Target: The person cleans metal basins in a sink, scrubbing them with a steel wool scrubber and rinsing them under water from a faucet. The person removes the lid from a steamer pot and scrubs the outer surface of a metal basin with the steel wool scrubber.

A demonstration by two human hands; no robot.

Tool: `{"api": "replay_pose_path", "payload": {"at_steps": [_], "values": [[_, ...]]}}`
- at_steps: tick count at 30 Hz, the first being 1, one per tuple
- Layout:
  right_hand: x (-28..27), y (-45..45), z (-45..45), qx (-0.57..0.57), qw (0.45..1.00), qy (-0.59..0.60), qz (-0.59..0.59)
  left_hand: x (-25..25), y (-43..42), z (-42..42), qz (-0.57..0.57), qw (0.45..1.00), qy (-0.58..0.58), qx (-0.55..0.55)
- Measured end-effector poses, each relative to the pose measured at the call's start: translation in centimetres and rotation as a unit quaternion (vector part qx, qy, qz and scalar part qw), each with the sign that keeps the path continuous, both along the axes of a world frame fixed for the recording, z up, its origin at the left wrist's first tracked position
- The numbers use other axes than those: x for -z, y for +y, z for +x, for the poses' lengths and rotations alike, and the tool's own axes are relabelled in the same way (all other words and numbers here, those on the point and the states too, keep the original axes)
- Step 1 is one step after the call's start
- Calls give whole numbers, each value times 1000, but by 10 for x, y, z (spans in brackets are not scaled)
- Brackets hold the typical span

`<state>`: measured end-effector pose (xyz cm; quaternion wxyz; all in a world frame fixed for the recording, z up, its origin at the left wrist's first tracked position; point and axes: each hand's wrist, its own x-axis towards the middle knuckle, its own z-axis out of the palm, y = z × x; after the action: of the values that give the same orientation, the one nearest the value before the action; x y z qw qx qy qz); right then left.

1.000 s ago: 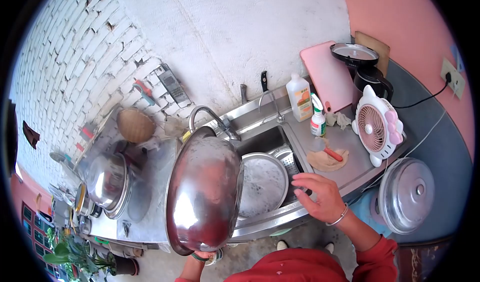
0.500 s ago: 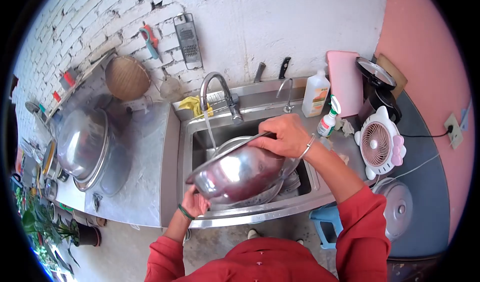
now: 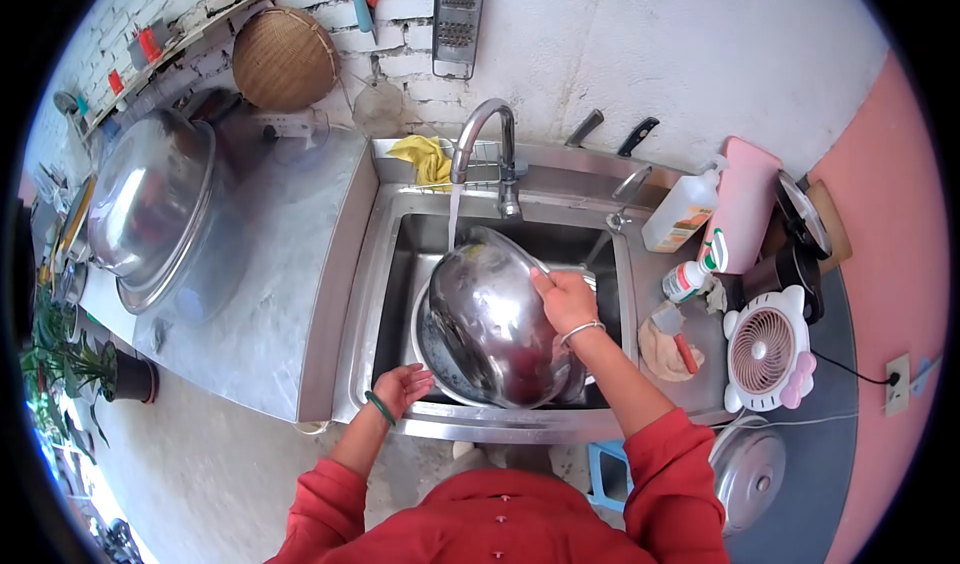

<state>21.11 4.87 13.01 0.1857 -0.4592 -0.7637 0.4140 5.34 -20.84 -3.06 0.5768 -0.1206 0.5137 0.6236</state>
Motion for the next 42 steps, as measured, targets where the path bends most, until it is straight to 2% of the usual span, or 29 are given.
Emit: {"api": "replay_pose_path", "payload": {"at_steps": [2, 3, 5, 6, 7, 8, 9, 11, 13, 15, 17, 18, 20, 21, 23, 26, 27, 28, 30, 31, 33, 35, 36, 37, 39, 40, 41, 42], "values": [[29, -6, -15, -13, 995, 26, -92, -16, 8, 6, -50, 997, 66, 11], [36, -11, -21, -34, 997, 1, -67, -13, 12, 6, -57, 995, 87, -5], [44, -27, -37, -15, 993, 20, -118, -31, 24, 13, -59, 973, 221, -29], [47, -31, -46, -10, 990, 58, -131, -37, 31, 15, -58, 972, 225, -31], [50, -34, -55, -6, 985, 96, -146, -44, 37, 18, -62, 919, 388, -21], [50, -35, -62, -7, 984, 99, -148, -51, 42, 22, -65, 840, 539, -9], [48, -35, -70, 11, 981, 105, -161, -65, 48, 28, -66, 838, 542, -8], [51, -35, -82, 30, 978, 114, -174, -93, 62, 41, -74, 660, 747, 34], [63, -31, -92, 58, 987, 58, -135, -110, 74, 57, -40, 644, 762, 45], [63, -28, -101, 49, 986, 54, -153, -114, 82, 70, -10, 612, 788, 63], [58, -30, -109, 105, 971, 115, -180, -121, 84, 81, -49, 565, 817, 104], [43, -31, -111, 120, 960, 123, -221, -119, 82, 81, -53, 564, 818, 101], [53, -25, -127, 140, 946, 149, -252, -112, 81, 78, -102, 544, 822, 130], [61, -21, -138, 164, 929, 174, -283, -109, 81, 75, -104, 544, 823, 127], [64, -19, -156, 192, 923, 180, -281, -102, 77, 66, -118, 597, 792, 47], [42, -28, -165, 275, 846, 258, -377, -96, 69, 48, -186, 613, 767, 9], [42, -31, -167, 278, 845, 258, -376, -96, 66, 42, -204, 617, 760, 8], [43, -36, -168, 266, 815, 291, -424, -97, 63, 38, -202, 641, 739, 45], [40, -40, -158, 230, 763, 316, -514, -94, 60, 35, -208, 622, 753, 47], [42, -42, -152, 233, 763, 312, -515, -92, 57, 36, -207, 612, 761, 49], [44, -46, -139, 142, 751, 346, -544, -105, 51, 47, -199, 626, 752, 55], [37, -55, -117, 114, 766, 330, -539, -121, 47, 60, -195, 627, 753, 51], [32, -63, -105, 68, 767, 341, -540, -112, 44, 66, -186, 640, 745, 28], [28, -69, -93, 21, 766, 351, -539, -101, 40, 71, -204, 618, 759, 34], [21, -80, -74, -11, 783, 352, -512, -90, 43, 82, -229, 707, 669, 16], [28, -88, -68, -29, 800, 362, -477, -97, 44, 87, -239, 813, 529, 45], [23, -81, -65, -26, 800, 363, -476, -90, 45, 88, -237, 813, 529, 48], [14, -69, -58, -88, 826, 283, -479, -77, 42, 90, -223, 801, 555, 31]]}}
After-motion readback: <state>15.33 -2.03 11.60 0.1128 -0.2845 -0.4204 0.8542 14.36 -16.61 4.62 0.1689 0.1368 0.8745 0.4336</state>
